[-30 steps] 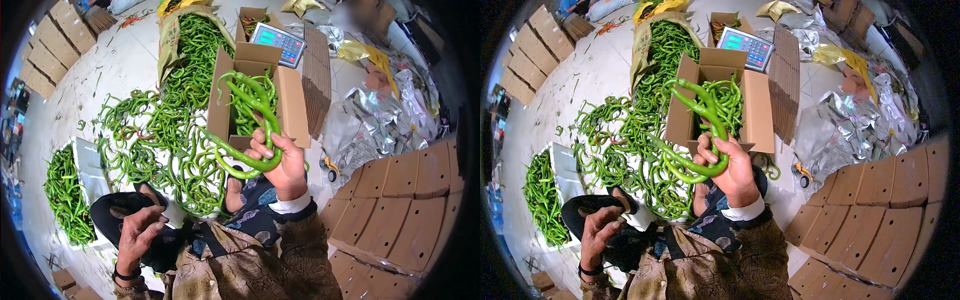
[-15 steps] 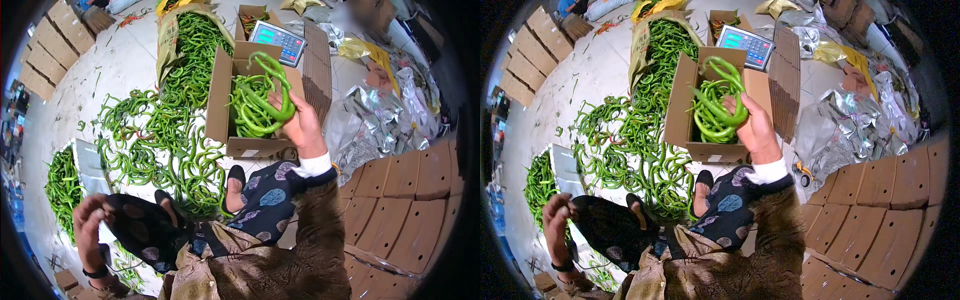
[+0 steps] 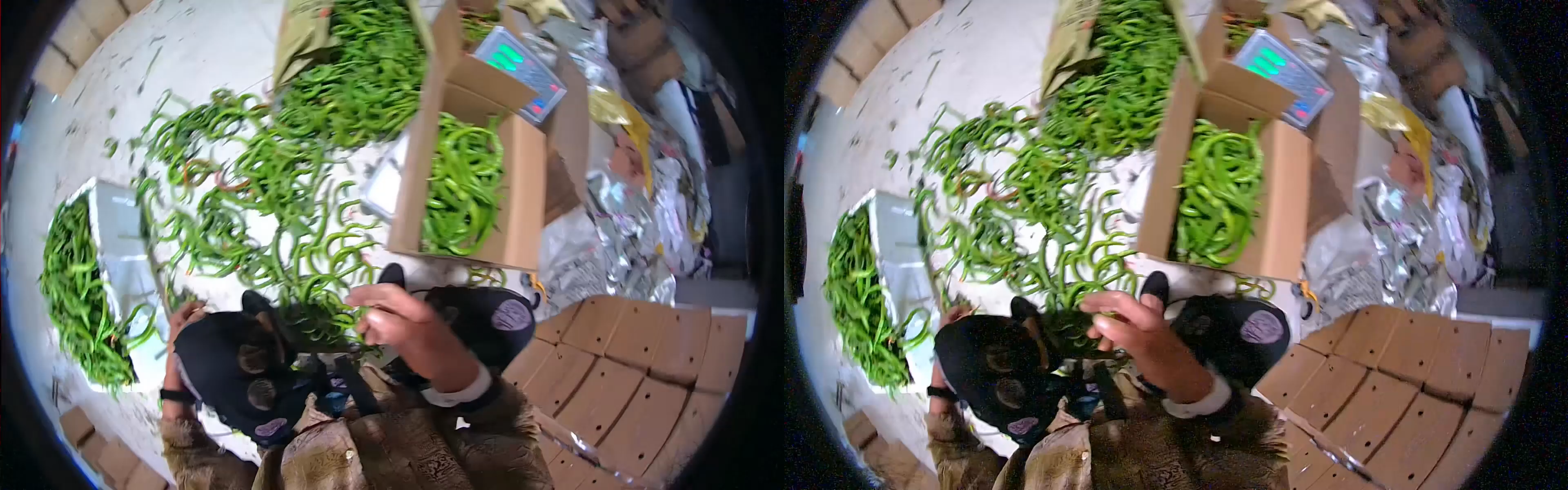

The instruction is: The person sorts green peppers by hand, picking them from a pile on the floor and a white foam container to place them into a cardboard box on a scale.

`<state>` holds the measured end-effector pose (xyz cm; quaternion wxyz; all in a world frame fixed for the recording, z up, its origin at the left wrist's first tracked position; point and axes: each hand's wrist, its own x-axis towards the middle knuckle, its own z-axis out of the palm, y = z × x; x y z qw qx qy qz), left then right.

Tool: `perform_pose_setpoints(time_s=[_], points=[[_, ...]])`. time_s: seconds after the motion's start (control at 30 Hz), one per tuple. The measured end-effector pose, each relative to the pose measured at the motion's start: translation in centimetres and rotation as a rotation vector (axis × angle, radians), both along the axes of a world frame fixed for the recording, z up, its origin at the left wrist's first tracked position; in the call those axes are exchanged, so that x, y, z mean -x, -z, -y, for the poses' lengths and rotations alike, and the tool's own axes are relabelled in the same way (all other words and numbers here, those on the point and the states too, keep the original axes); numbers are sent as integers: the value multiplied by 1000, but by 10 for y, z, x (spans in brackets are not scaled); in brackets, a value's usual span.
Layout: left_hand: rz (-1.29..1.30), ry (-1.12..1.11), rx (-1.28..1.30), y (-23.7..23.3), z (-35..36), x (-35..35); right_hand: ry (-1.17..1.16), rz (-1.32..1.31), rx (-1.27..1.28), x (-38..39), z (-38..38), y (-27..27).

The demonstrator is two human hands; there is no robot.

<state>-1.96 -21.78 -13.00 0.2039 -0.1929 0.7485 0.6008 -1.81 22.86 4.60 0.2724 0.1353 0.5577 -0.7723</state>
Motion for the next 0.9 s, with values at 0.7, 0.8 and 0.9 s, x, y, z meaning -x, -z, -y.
perform_pose_setpoints(time_s=[0.7, 0.8, 0.9], points=[[-151, 381, 107, -153, -174, 145, 338, 245, 455, 8, 90, 141], [-203, 609, 117, -201, -252, 169, 340, 245, 495, 9, 83, 145], [-407, 864, 161, -206, -326, 189, 373, 280, 466, 8, 93, 163]])
